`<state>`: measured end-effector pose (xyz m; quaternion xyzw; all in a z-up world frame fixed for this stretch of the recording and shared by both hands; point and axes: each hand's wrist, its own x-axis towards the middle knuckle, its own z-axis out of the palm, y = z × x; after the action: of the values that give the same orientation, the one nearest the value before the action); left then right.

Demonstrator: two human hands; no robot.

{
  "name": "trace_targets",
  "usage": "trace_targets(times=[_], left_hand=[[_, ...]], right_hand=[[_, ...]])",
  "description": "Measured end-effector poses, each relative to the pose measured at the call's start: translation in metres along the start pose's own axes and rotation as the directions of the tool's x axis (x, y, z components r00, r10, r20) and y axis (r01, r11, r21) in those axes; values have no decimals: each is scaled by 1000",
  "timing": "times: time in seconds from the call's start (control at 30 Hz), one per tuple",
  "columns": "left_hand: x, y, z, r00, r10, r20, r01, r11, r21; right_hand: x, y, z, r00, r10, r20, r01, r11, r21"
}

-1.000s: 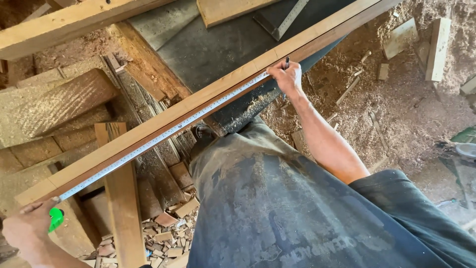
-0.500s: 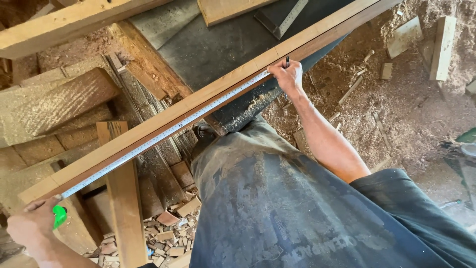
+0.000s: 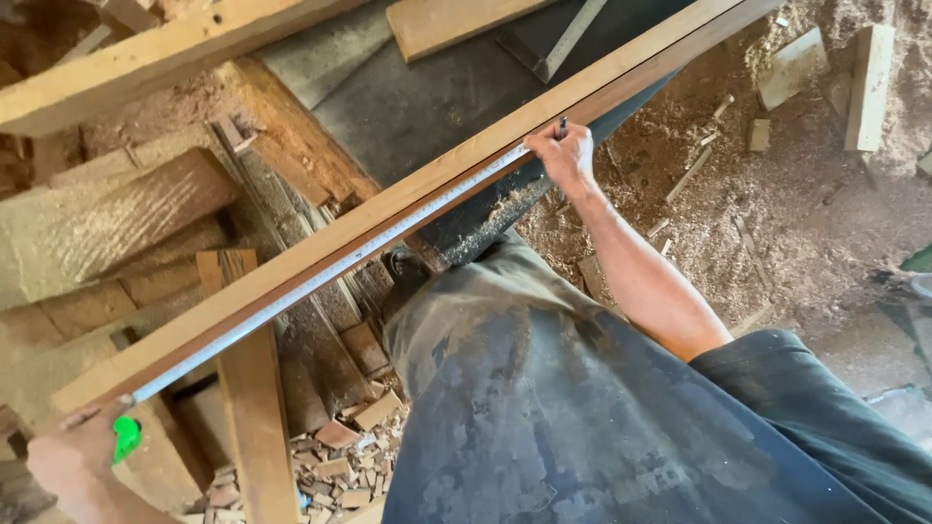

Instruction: Measuring and marking wooden boards using a tape measure and a pencil in a workshop.

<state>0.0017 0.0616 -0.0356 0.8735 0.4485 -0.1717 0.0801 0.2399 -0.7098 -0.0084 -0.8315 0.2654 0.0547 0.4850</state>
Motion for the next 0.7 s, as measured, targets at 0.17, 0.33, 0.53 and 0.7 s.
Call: trace_targets(times=[0.17,0.33,0.53,0.7], left_hand=[[-19,18,-3,994,49,99,-40,995,-89],[-78,66,0,918,32,395,93,952,-293],[-132,110,43,805,366,467,72,721,-689],[-207,212,28,699,413,585,144,719,-680]], right_hand=[[-15,-18,6,991,95,-98,-102,992,-68],[-7,-33,-31,964,195,-178,-210,975,-69],[55,-11,-123,870,478,-119,-394,820,415],[128,34,-191,921,-53,-386,107,987,119]])
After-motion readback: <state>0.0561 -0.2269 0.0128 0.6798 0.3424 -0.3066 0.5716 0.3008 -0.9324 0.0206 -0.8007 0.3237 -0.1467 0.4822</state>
